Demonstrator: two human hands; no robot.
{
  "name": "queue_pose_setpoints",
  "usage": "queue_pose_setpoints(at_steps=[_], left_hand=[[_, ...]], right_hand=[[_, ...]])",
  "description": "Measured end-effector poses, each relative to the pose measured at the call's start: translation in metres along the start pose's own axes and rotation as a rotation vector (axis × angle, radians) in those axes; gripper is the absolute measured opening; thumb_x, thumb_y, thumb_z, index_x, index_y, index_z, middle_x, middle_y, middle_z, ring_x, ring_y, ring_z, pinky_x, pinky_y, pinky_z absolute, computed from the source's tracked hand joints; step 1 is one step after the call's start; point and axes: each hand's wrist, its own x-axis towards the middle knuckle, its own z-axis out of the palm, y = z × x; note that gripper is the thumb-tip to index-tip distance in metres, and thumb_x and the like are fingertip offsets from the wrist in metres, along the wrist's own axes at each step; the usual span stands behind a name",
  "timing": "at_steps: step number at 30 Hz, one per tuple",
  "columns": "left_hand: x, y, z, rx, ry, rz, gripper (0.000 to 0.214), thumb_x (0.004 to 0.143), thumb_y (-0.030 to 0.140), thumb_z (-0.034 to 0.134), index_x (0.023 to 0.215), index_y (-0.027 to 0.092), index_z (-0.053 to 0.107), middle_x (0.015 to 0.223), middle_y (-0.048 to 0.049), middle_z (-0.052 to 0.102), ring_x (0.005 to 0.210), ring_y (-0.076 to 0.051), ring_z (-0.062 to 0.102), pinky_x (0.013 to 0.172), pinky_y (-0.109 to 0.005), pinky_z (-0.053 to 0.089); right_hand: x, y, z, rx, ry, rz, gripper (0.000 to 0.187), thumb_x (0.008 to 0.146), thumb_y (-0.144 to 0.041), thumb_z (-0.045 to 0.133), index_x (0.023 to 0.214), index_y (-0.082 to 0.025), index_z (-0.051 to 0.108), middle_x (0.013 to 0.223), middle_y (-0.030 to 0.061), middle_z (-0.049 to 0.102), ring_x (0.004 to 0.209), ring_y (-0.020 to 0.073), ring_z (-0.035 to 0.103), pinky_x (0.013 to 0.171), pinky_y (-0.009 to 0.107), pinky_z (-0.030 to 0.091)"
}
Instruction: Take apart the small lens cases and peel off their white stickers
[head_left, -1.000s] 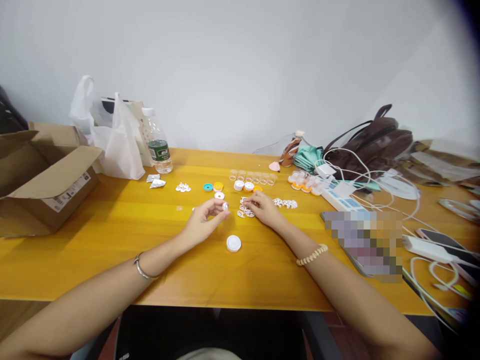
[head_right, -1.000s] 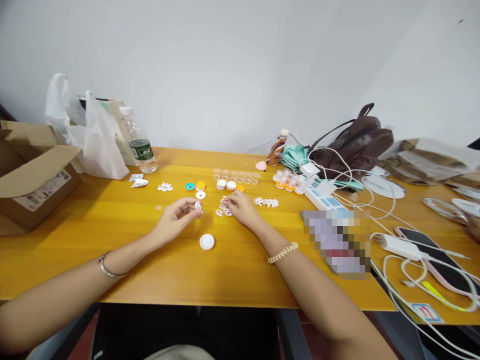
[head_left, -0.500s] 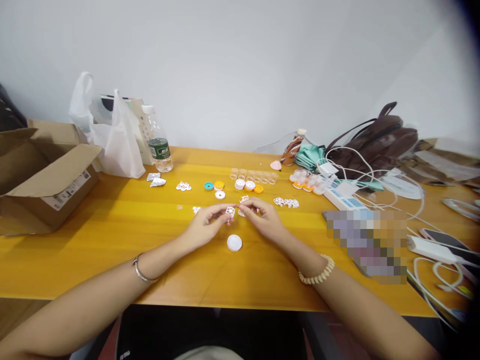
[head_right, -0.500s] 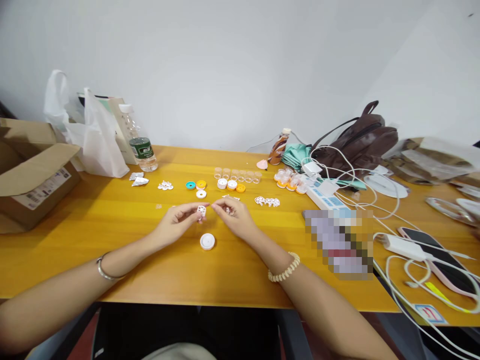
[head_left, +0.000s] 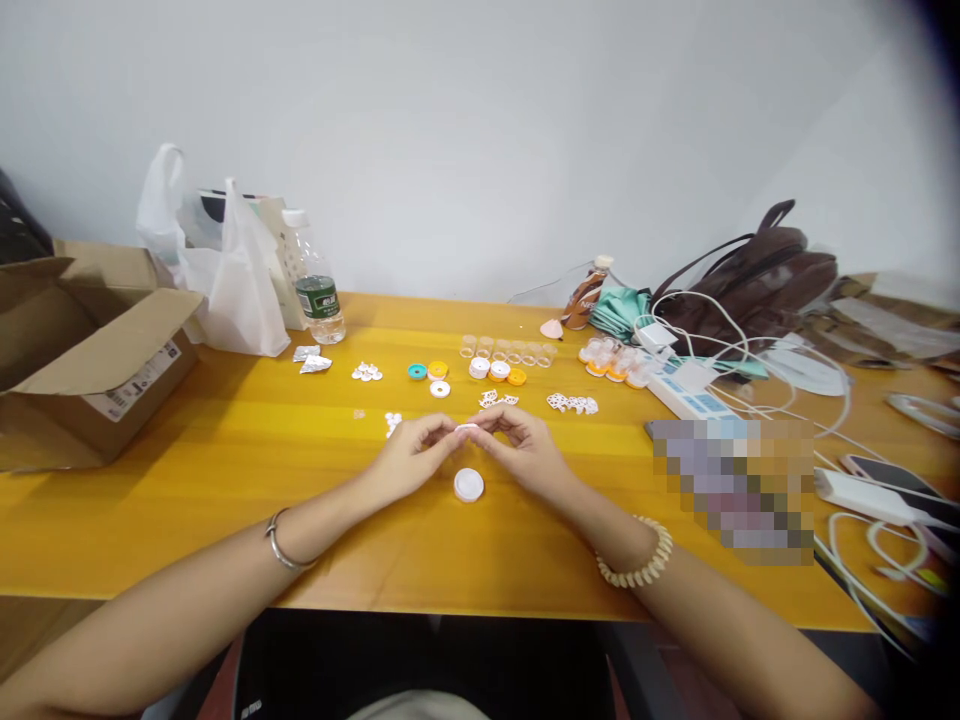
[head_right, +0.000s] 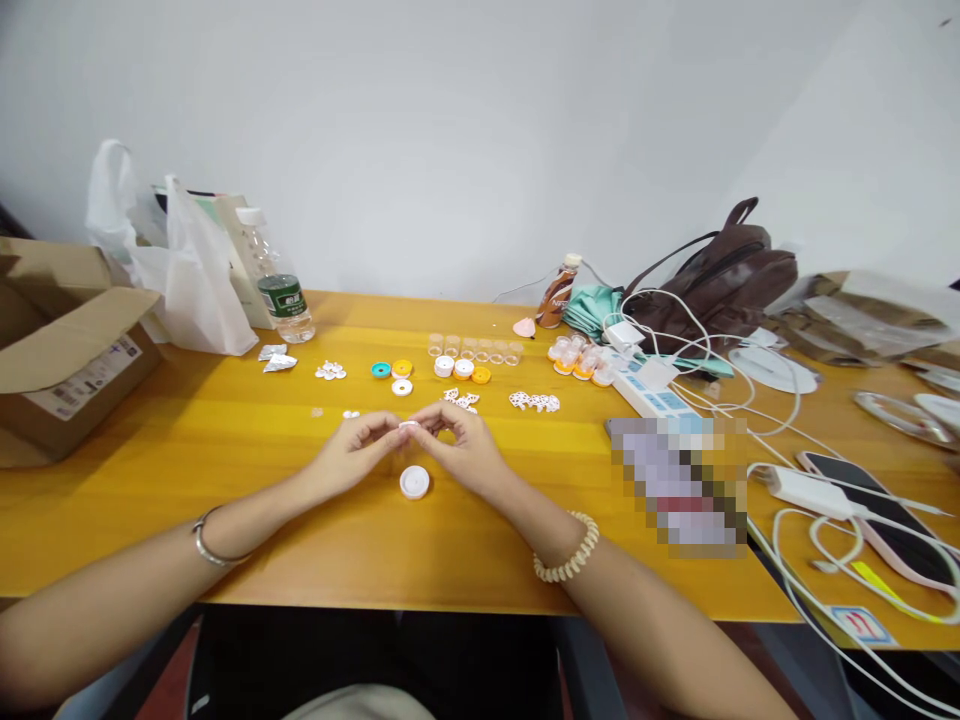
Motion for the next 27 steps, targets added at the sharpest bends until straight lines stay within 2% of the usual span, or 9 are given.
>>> queue_pose_setpoints(at_steps=[6,13,17,20,23,27], left_hand=[[-0.0003,-0.0042,0.0001,0.061,0.015,0.014,0.024,0.085,0.03,0.047,0.085,0.016,0.066,0.077,-0.0028,0.068,0.074,-0.016,0.06,0.069,-0.024,0.044],[-0.0024,-0.0059,0.0021,0.093,-0.017,-0.004,0.026,0.084,0.03,0.047,0.078,0.016,0.068,0.074,-0.0033,0.069,0.07,-0.017,0.061,0.066,-0.024,0.044],[-0.0012,-0.0047,0.0033,-0.009,-0.056,-0.019,0.029,0.085,0.029,0.045,0.071,0.015,0.066,0.068,-0.003,0.067,0.065,-0.014,0.06,0.065,-0.023,0.045],[-0.0004,-0.0038,0.004,-0.112,-0.096,-0.033,0.027,0.085,0.03,0.046,0.074,0.015,0.066,0.067,-0.0029,0.065,0.063,-0.013,0.058,0.064,-0.023,0.046],[0.0005,-0.0042,0.0033,-0.172,-0.129,-0.059,0.028,0.085,0.033,0.048,0.074,0.014,0.065,0.067,-0.0032,0.064,0.062,-0.013,0.057,0.064,-0.023,0.046],[0.0027,-0.0062,0.0012,-0.271,-0.17,-0.078,0.03,0.084,0.038,0.051,0.072,0.014,0.063,0.068,-0.0033,0.063,0.063,-0.013,0.056,0.066,-0.024,0.045]], right_hand=[[-0.0006,-0.006,0.0026,-0.029,-0.053,-0.006,0.016,0.08,-0.033,0.059,0.089,-0.02,0.058,0.074,0.002,0.065,0.069,0.0136,0.06,0.067,0.028,0.048],[-0.0019,-0.0079,0.0035,-0.033,-0.086,0.044,0.015,0.081,-0.033,0.055,0.076,-0.019,0.054,0.071,0.0013,0.064,0.067,0.0127,0.058,0.064,0.027,0.046],[-0.0019,-0.0073,0.0059,0.114,-0.09,0.102,0.019,0.08,-0.033,0.057,0.071,-0.02,0.047,0.065,-0.0015,0.06,0.062,0.0115,0.057,0.06,0.025,0.045],[-0.0012,-0.0081,0.0064,0.191,-0.078,0.162,0.022,0.079,-0.036,0.056,0.069,-0.02,0.044,0.06,-0.0032,0.057,0.058,0.0109,0.055,0.058,0.025,0.045],[-0.0002,-0.0093,0.0051,0.218,-0.074,0.192,0.023,0.08,-0.038,0.055,0.069,-0.02,0.046,0.059,-0.0039,0.055,0.055,0.0099,0.053,0.057,0.025,0.045],[0.0006,-0.0092,0.0039,0.221,-0.108,0.175,0.02,0.079,-0.039,0.057,0.079,-0.02,0.051,0.062,-0.003,0.058,0.056,0.0099,0.054,0.057,0.024,0.044]])
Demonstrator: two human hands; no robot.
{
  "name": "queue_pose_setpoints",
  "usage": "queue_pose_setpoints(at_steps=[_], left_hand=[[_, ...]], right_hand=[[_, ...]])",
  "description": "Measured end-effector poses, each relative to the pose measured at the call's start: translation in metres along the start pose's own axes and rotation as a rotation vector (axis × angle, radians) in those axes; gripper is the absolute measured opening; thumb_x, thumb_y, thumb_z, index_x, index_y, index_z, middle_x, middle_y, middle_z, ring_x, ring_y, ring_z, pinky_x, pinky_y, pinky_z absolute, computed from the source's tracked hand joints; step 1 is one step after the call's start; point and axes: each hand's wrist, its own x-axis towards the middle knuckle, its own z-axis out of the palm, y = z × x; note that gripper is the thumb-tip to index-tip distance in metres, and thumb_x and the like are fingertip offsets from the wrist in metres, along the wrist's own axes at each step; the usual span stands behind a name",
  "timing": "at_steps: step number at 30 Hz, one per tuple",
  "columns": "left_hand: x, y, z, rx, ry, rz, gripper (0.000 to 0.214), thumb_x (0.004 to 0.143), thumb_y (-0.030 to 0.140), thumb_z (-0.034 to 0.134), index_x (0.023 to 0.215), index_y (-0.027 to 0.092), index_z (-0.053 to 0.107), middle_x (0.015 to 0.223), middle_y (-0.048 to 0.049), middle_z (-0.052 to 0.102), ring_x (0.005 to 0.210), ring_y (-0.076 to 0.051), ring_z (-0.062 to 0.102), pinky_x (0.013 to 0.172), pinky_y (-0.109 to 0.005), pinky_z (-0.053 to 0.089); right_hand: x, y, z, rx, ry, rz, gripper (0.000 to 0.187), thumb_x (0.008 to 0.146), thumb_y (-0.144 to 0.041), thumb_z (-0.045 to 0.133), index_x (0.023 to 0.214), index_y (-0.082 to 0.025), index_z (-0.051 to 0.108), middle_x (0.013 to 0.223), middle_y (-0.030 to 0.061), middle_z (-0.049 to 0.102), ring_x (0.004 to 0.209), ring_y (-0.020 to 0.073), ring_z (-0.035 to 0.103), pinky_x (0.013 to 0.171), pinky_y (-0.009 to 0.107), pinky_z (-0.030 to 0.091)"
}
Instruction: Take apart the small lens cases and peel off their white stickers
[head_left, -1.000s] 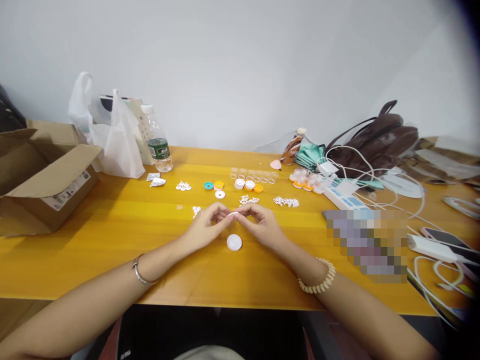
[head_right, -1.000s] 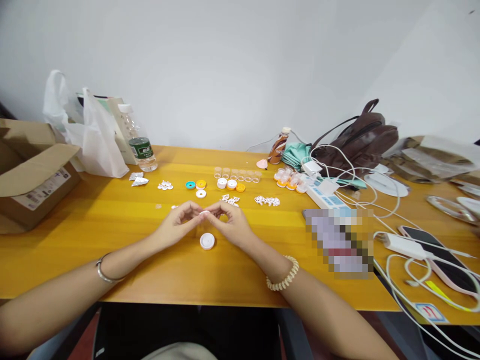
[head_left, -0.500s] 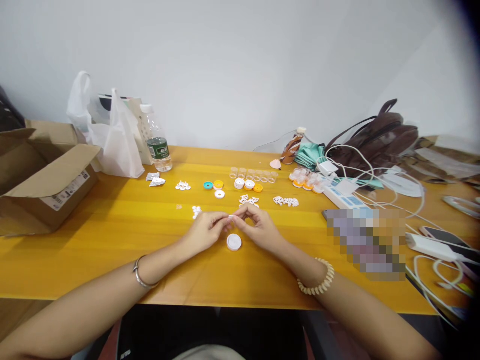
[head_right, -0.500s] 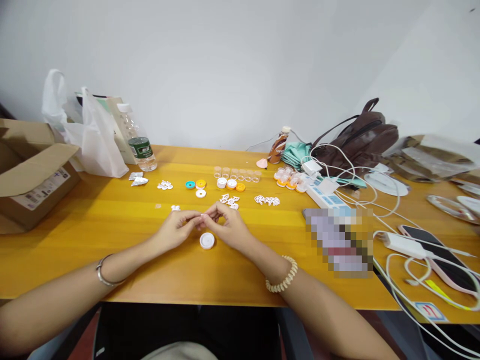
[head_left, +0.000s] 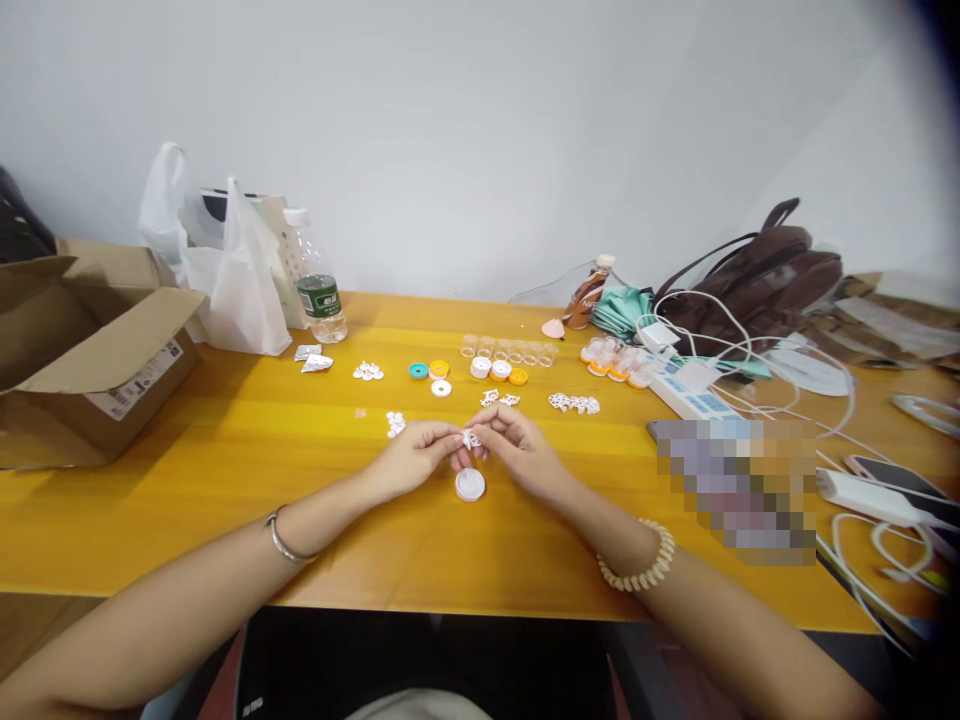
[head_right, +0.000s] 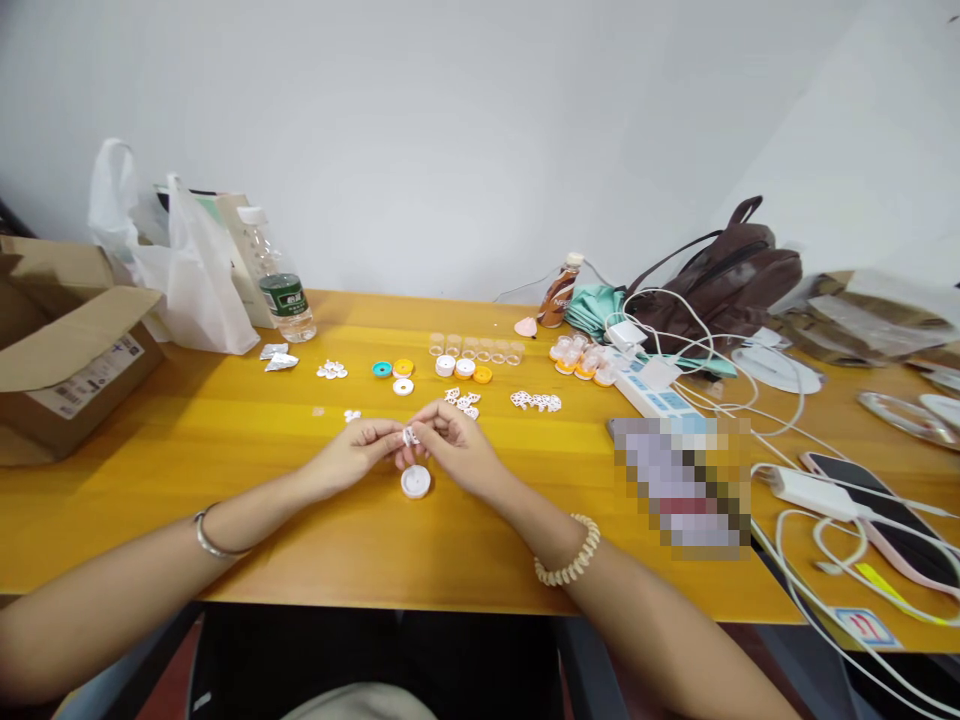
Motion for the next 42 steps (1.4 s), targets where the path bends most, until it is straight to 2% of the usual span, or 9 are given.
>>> queue_pose_setpoints(at_steps=[8,15,22,28,34,36,40,42], left_hand=[[0.002,0.001,-0.001,-0.092,-0.006,-0.044,0.031,0.083,0.042,0.051,0.073,0.013,0.059,0.067,-0.0019,0.057,0.062,-0.011,0.051,0.064,-0.023,0.04],[0.002,-0.004,-0.004,0.006,-0.021,-0.009,0.028,0.083,0.037,0.05,0.068,0.014,0.057,0.065,-0.0007,0.056,0.063,-0.011,0.051,0.065,-0.023,0.041],[-0.001,0.001,-0.004,0.321,0.071,0.083,0.027,0.085,0.028,0.042,0.068,0.014,0.057,0.065,-0.0009,0.058,0.066,-0.013,0.053,0.066,-0.024,0.041],[-0.003,0.003,-0.001,0.449,0.137,0.075,0.028,0.086,0.027,0.041,0.066,0.014,0.056,0.067,-0.0011,0.06,0.07,-0.014,0.055,0.068,-0.024,0.041],[-0.003,0.005,0.002,0.459,0.159,0.089,0.028,0.085,0.027,0.041,0.066,0.015,0.057,0.064,-0.0006,0.059,0.066,-0.014,0.053,0.067,-0.024,0.041],[-0.003,0.004,0.001,0.453,0.17,0.097,0.027,0.085,0.026,0.042,0.066,0.015,0.057,0.064,-0.0008,0.06,0.066,-0.014,0.053,0.067,-0.025,0.041],[0.001,0.001,-0.009,0.346,0.216,0.076,0.024,0.084,0.026,0.042,0.067,0.015,0.055,0.063,-0.0003,0.057,0.063,-0.013,0.053,0.064,-0.024,0.04],[0.004,-0.001,-0.013,0.269,0.237,0.074,0.024,0.084,0.028,0.042,0.068,0.015,0.053,0.062,0.0003,0.055,0.062,-0.012,0.052,0.064,-0.024,0.04]], right_hand=[[0.001,0.011,-0.003,-0.129,0.01,-0.072,0.017,0.083,-0.035,0.051,0.086,-0.019,0.054,0.063,-0.0022,0.056,0.057,0.0096,0.053,0.056,0.024,0.042],[-0.003,0.007,-0.002,-0.372,0.029,-0.165,0.011,0.083,-0.03,0.054,0.082,-0.019,0.054,0.065,-0.001,0.061,0.058,0.0108,0.054,0.057,0.024,0.043],[-0.005,0.001,-0.009,-0.666,-0.023,-0.511,0.012,0.086,-0.023,0.049,0.082,-0.019,0.059,0.071,0.0028,0.06,0.066,0.0132,0.053,0.064,0.027,0.043],[-0.004,0.002,-0.007,-0.595,0.068,-0.408,0.008,0.087,-0.02,0.048,0.081,-0.018,0.053,0.068,0.0,0.059,0.059,0.0098,0.053,0.056,0.022,0.043],[-0.005,0.0,-0.008,-0.722,0.002,-0.544,0.009,0.086,-0.017,0.047,0.079,-0.018,0.054,0.072,0.0029,0.058,0.066,0.0133,0.053,0.063,0.026,0.044],[-0.004,-0.002,-0.011,-0.705,0.047,-0.507,0.009,0.086,-0.018,0.047,0.079,-0.019,0.053,0.07,0.0019,0.058,0.064,0.0125,0.053,0.061,0.025,0.043],[0.003,-0.004,-0.03,-0.641,0.339,-0.397,0.009,0.085,-0.024,0.049,0.078,-0.019,0.051,0.069,0.0002,0.056,0.063,0.0118,0.052,0.061,0.024,0.043],[0.009,0.002,-0.045,-0.612,0.417,-0.321,0.009,0.083,-0.028,0.051,0.081,-0.019,0.051,0.07,0.0003,0.056,0.062,0.012,0.052,0.061,0.024,0.043]])
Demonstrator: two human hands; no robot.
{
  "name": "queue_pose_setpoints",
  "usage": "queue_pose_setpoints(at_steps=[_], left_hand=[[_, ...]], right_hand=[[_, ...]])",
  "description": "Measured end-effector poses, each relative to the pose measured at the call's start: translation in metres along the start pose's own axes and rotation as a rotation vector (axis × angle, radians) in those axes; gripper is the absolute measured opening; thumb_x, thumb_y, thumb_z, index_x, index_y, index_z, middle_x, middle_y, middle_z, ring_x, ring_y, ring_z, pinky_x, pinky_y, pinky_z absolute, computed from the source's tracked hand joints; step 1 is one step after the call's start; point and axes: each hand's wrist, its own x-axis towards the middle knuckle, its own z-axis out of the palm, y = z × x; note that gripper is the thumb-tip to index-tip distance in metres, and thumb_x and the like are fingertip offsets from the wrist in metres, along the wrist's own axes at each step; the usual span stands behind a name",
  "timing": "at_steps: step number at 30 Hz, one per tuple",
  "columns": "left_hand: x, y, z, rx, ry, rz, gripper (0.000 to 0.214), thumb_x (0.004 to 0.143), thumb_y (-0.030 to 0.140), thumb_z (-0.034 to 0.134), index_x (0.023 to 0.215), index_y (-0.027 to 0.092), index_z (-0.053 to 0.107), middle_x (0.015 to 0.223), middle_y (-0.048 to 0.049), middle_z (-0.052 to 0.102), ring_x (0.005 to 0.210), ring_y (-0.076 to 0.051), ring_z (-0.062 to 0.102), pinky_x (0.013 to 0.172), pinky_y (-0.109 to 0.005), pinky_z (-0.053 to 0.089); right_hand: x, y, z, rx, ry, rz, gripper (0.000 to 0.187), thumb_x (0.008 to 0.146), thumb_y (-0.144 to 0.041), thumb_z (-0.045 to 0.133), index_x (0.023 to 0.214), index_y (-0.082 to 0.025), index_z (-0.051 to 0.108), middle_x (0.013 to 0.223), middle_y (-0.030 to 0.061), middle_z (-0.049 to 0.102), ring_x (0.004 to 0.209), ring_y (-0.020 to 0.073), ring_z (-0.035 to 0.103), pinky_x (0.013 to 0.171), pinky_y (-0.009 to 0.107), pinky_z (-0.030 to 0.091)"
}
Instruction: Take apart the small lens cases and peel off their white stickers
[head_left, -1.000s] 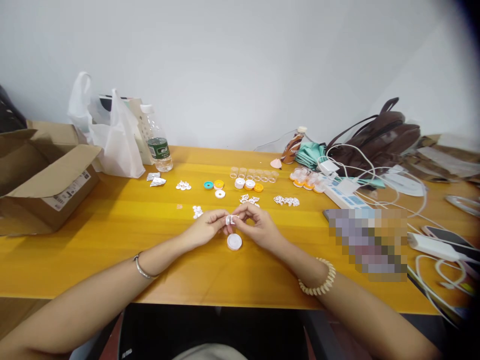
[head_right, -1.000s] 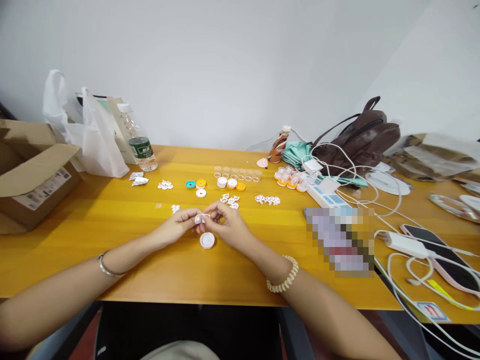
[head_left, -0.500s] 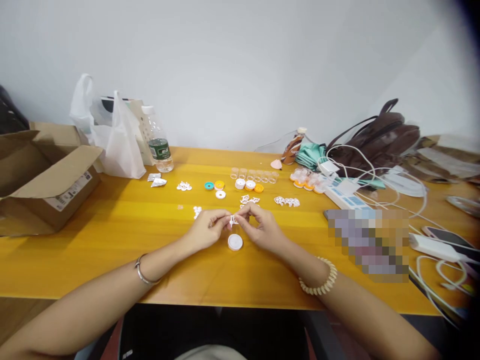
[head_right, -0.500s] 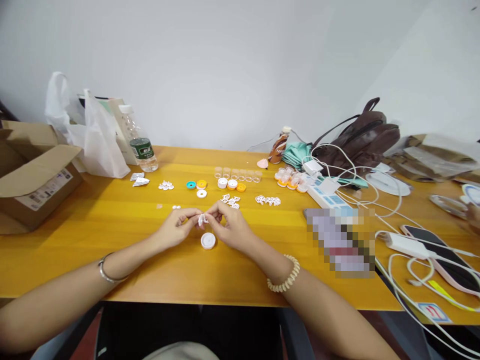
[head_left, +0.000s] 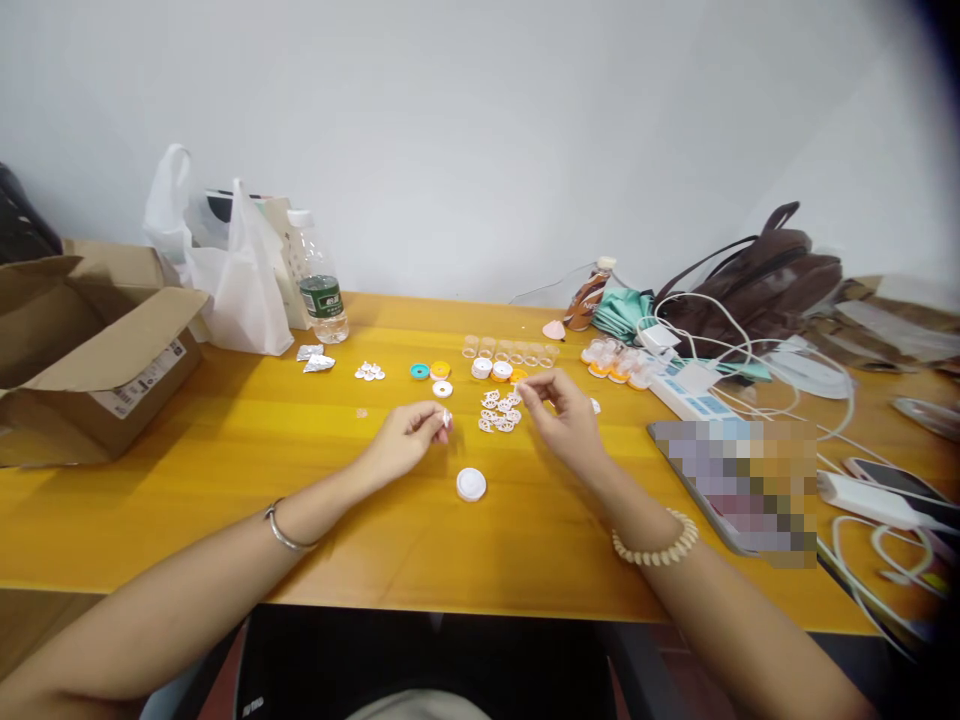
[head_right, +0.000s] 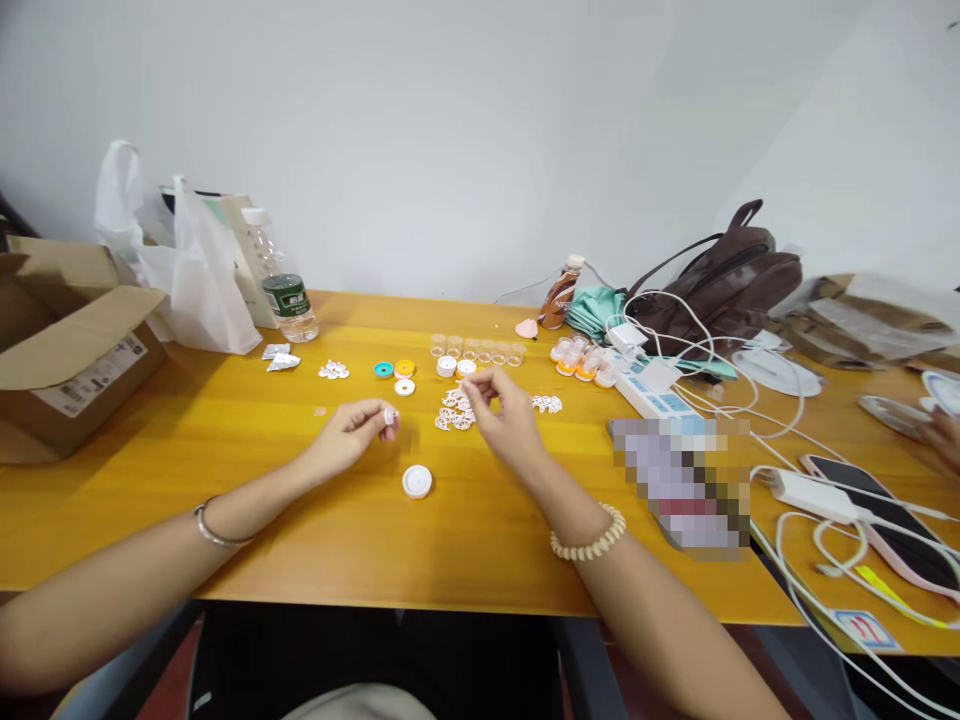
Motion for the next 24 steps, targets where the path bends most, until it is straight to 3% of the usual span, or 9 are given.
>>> queue_pose_setpoints(at_steps=[4,8,19,24], left_hand=[[0.002,-0.002,0.0,-0.061,-0.013,-0.01,0.026,0.085,0.031,0.041,0.069,0.015,0.053,0.062,0.0004,0.054,0.063,-0.012,0.051,0.064,-0.024,0.04],[-0.001,0.001,0.003,-0.084,-0.026,-0.021,0.025,0.085,0.031,0.041,0.071,0.015,0.055,0.064,0.0,0.055,0.065,-0.013,0.051,0.066,-0.025,0.039],[-0.004,0.005,0.006,-0.146,-0.068,-0.045,0.025,0.084,0.029,0.039,0.067,0.016,0.051,0.065,0.0007,0.052,0.065,-0.012,0.05,0.066,-0.024,0.039],[-0.005,0.001,0.007,0.009,-0.043,-0.045,0.025,0.086,0.03,0.038,0.07,0.016,0.053,0.065,0.0014,0.051,0.066,-0.012,0.049,0.065,-0.024,0.038]], right_hand=[[0.005,0.03,0.004,-0.049,-0.124,0.166,0.014,0.078,-0.032,0.056,0.077,-0.018,0.053,0.062,-0.001,0.055,0.055,0.0117,0.05,0.054,0.023,0.04],[0.002,0.043,0.016,-0.128,-0.203,0.197,0.015,0.077,-0.031,0.055,0.07,-0.018,0.057,0.06,-0.0002,0.057,0.053,0.0123,0.048,0.052,0.024,0.039],[0.002,0.045,0.021,-0.149,-0.229,0.175,0.012,0.073,-0.029,0.061,0.073,-0.017,0.063,0.061,0.0001,0.055,0.057,0.0132,0.049,0.053,0.025,0.039],[-0.003,0.022,0.021,-0.048,-0.187,0.11,0.02,0.076,-0.035,0.061,0.083,-0.017,0.063,0.065,0.0007,0.056,0.06,0.0132,0.05,0.056,0.025,0.041]])
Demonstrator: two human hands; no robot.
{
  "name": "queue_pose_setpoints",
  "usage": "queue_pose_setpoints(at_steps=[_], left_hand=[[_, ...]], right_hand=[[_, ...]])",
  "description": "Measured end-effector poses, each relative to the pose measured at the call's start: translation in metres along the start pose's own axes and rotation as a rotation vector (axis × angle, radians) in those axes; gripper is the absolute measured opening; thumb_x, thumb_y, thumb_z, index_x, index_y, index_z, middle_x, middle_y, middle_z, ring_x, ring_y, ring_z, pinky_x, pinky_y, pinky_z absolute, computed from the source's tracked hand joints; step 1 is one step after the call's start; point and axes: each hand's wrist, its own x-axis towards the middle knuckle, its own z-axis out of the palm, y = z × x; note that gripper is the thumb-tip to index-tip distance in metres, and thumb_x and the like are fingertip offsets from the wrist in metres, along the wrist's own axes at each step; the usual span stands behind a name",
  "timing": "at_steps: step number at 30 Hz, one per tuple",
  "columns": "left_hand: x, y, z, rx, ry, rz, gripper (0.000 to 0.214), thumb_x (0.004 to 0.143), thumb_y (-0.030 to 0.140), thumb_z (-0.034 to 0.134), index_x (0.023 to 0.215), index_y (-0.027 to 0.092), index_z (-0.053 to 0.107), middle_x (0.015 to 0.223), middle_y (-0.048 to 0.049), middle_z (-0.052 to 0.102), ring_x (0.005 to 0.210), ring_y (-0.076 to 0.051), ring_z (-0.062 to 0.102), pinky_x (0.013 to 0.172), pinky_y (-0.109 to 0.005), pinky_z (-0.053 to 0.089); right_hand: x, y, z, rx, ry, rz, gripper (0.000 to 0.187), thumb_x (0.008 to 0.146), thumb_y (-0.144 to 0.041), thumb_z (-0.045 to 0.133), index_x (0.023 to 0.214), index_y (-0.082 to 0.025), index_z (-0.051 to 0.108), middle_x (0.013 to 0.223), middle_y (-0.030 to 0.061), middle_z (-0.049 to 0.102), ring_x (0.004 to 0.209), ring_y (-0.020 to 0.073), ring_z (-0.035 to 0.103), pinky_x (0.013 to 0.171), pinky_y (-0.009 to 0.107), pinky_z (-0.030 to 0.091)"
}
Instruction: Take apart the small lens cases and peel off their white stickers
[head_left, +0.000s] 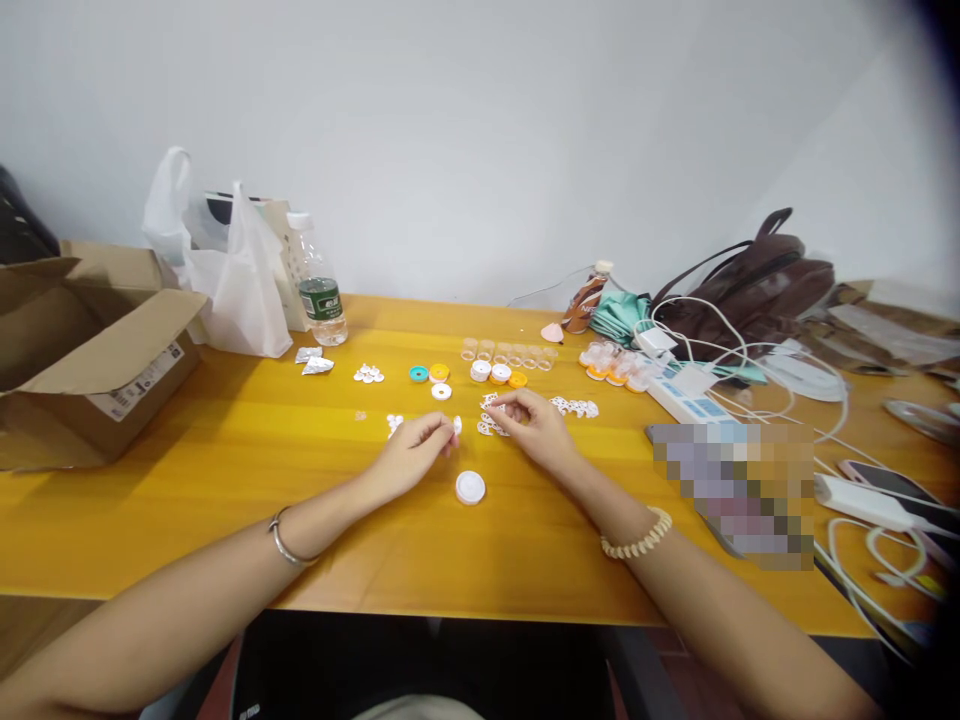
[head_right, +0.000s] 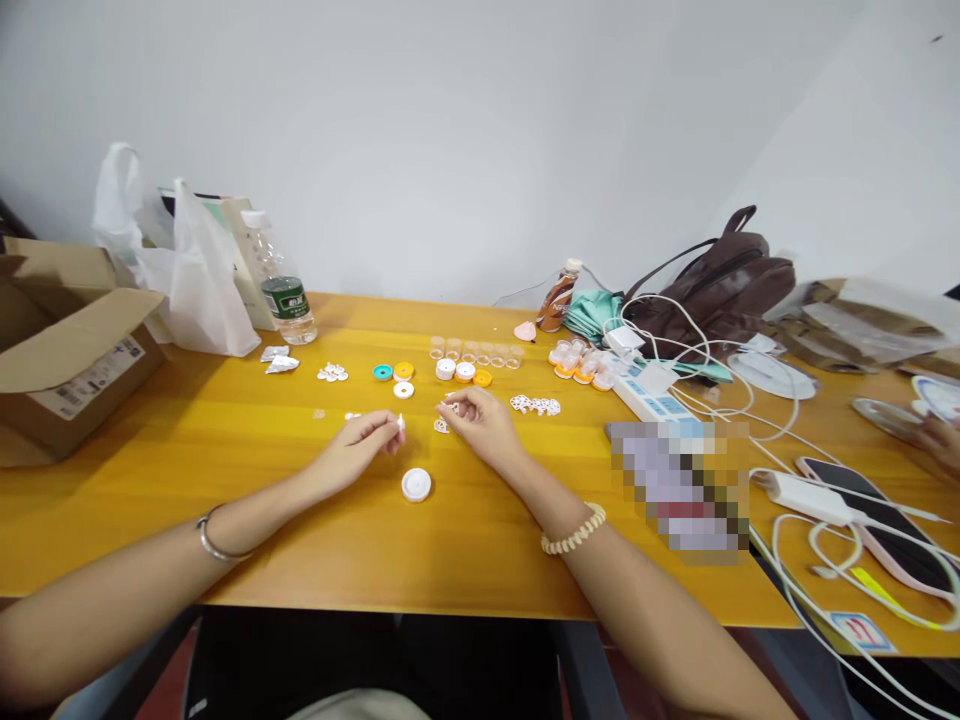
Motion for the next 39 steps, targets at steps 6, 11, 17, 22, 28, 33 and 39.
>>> queue_pose_setpoints(at_steps=[6,11,17,22,28,33,39], left_hand=[[-0.001,-0.004,0.003,0.171,0.029,0.053,0.025,0.086,0.031,0.039,0.069,0.016,0.05,0.061,0.003,0.049,0.059,-0.011,0.045,0.056,-0.022,0.034],[-0.004,-0.001,0.005,0.265,0.033,0.14,0.025,0.088,0.031,0.039,0.075,0.016,0.054,0.067,0.0016,0.054,0.063,-0.011,0.048,0.06,-0.022,0.036],[-0.009,0.007,0.003,0.332,0.022,0.177,0.025,0.09,0.032,0.038,0.078,0.017,0.053,0.074,-0.0004,0.058,0.07,-0.014,0.053,0.067,-0.025,0.038],[-0.009,0.01,0.001,0.391,0.012,0.191,0.026,0.091,0.031,0.037,0.076,0.017,0.052,0.074,-0.0012,0.057,0.071,-0.015,0.052,0.068,-0.027,0.038],[-0.007,0.01,0.001,0.402,-0.008,0.189,0.027,0.091,0.03,0.035,0.074,0.017,0.052,0.072,-0.0016,0.056,0.07,-0.015,0.051,0.067,-0.027,0.039],[-0.007,0.01,0.0,0.404,-0.023,0.192,0.026,0.091,0.03,0.035,0.075,0.017,0.052,0.073,-0.0019,0.056,0.07,-0.015,0.051,0.067,-0.028,0.039],[-0.007,0.01,0.0,0.406,-0.032,0.202,0.026,0.09,0.03,0.036,0.076,0.017,0.053,0.073,-0.0022,0.057,0.07,-0.015,0.051,0.068,-0.028,0.039]], right_hand=[[-0.018,-0.033,0.009,0.125,-0.163,-0.225,0.028,0.073,-0.036,0.066,0.094,-0.02,0.056,0.075,0.0009,0.059,0.07,0.0142,0.057,0.067,0.027,0.046],[-0.023,-0.04,0.014,0.143,-0.11,-0.217,0.011,0.084,-0.028,0.052,0.088,-0.019,0.057,0.077,0.0021,0.06,0.069,0.013,0.057,0.067,0.027,0.048],[-0.003,-0.023,-0.006,0.265,-0.051,0.011,0.017,0.079,-0.033,0.057,0.086,-0.018,0.058,0.083,0.0043,0.066,0.076,0.0151,0.062,0.072,0.029,0.05],[0.022,0.024,-0.06,0.166,-0.05,0.33,0.019,0.071,-0.027,0.062,0.086,-0.015,0.06,0.076,0.0061,0.069,0.069,0.0166,0.064,0.063,0.027,0.05],[0.028,0.066,-0.099,-0.261,-0.099,0.467,0.009,0.068,-0.015,0.056,0.07,-0.015,0.065,0.062,0.0044,0.068,0.057,0.0161,0.061,0.054,0.024,0.046],[0.027,0.076,-0.103,-0.272,-0.092,0.462,0.01,0.067,-0.013,0.055,0.067,-0.014,0.065,0.063,0.0052,0.068,0.059,0.0167,0.061,0.054,0.025,0.045],[0.025,0.066,-0.094,-0.319,-0.068,0.361,0.017,0.07,-0.027,0.059,0.079,-0.014,0.065,0.071,0.0058,0.066,0.063,0.017,0.058,0.058,0.027,0.045]])
